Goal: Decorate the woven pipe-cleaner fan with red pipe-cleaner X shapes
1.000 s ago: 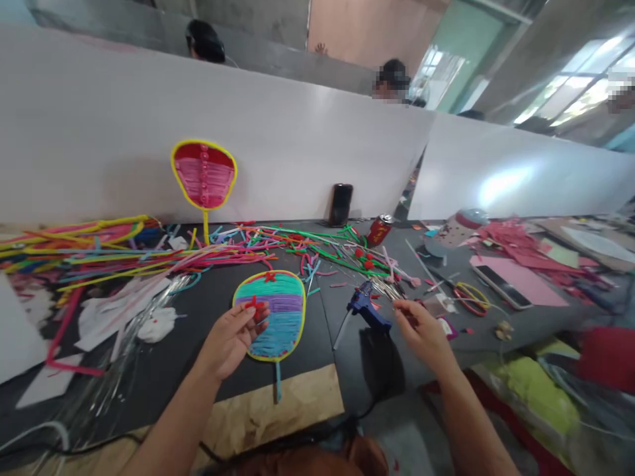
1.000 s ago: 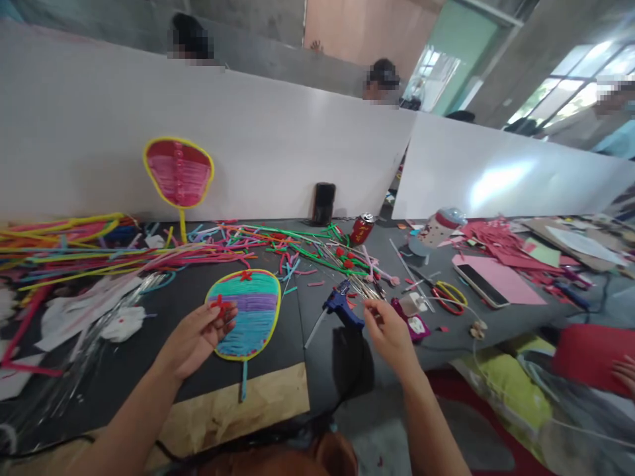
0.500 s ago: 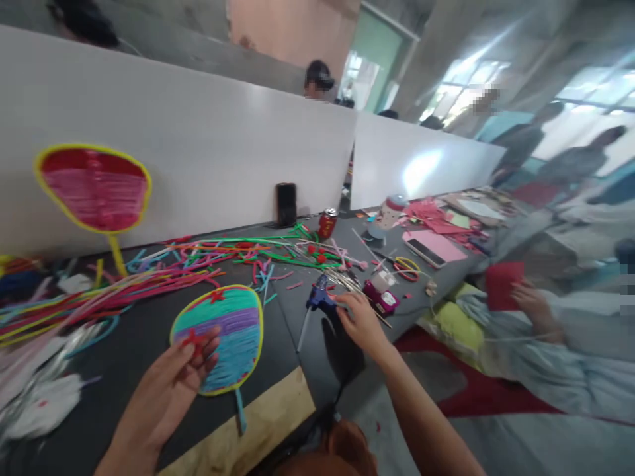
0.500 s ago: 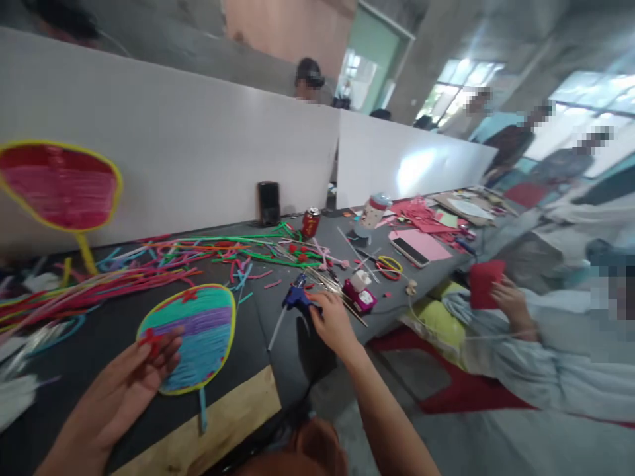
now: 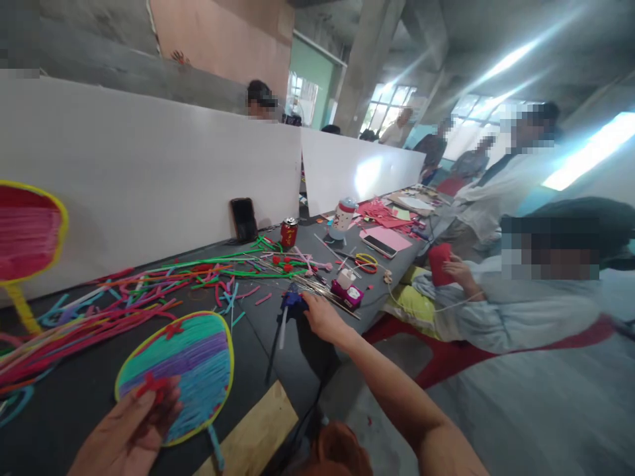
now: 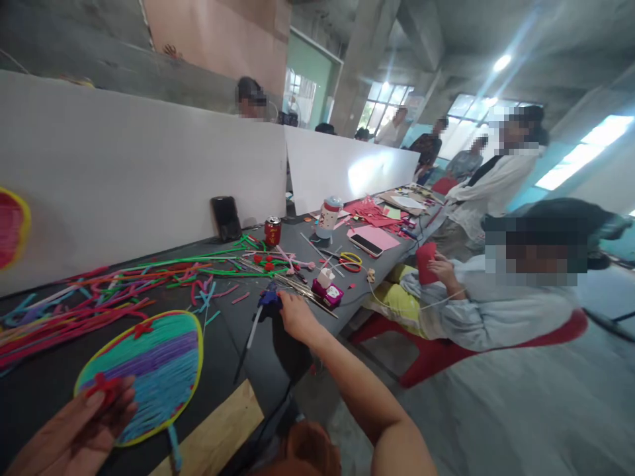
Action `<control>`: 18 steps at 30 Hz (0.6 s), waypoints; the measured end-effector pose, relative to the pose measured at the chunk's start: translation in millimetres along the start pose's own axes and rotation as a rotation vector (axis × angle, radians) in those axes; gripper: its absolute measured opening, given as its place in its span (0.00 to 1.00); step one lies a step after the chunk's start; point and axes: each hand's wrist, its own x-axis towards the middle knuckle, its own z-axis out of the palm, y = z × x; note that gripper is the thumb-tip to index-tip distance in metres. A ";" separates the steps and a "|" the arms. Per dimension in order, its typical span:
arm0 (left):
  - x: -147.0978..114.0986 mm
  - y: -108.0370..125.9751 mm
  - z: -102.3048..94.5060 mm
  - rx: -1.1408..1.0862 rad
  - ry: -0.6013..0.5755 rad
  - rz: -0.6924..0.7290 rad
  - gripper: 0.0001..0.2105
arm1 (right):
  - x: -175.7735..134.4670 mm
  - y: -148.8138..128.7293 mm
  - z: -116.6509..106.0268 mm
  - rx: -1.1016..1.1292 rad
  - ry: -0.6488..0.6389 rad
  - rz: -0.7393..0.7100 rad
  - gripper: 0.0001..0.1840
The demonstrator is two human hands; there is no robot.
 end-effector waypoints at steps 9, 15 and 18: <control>-7.3 -18.7 4.2 0.126 -0.030 0.112 0.16 | -25.9 -11.7 1.0 0.449 -0.044 0.105 0.14; -4.8 -26.8 1.0 0.172 -0.098 0.167 0.17 | -35.4 -39.4 9.5 0.792 -0.189 0.171 0.14; -4.3 -26.9 0.4 0.162 -0.099 0.159 0.17 | -36.5 -47.1 5.8 0.915 -0.199 0.199 0.16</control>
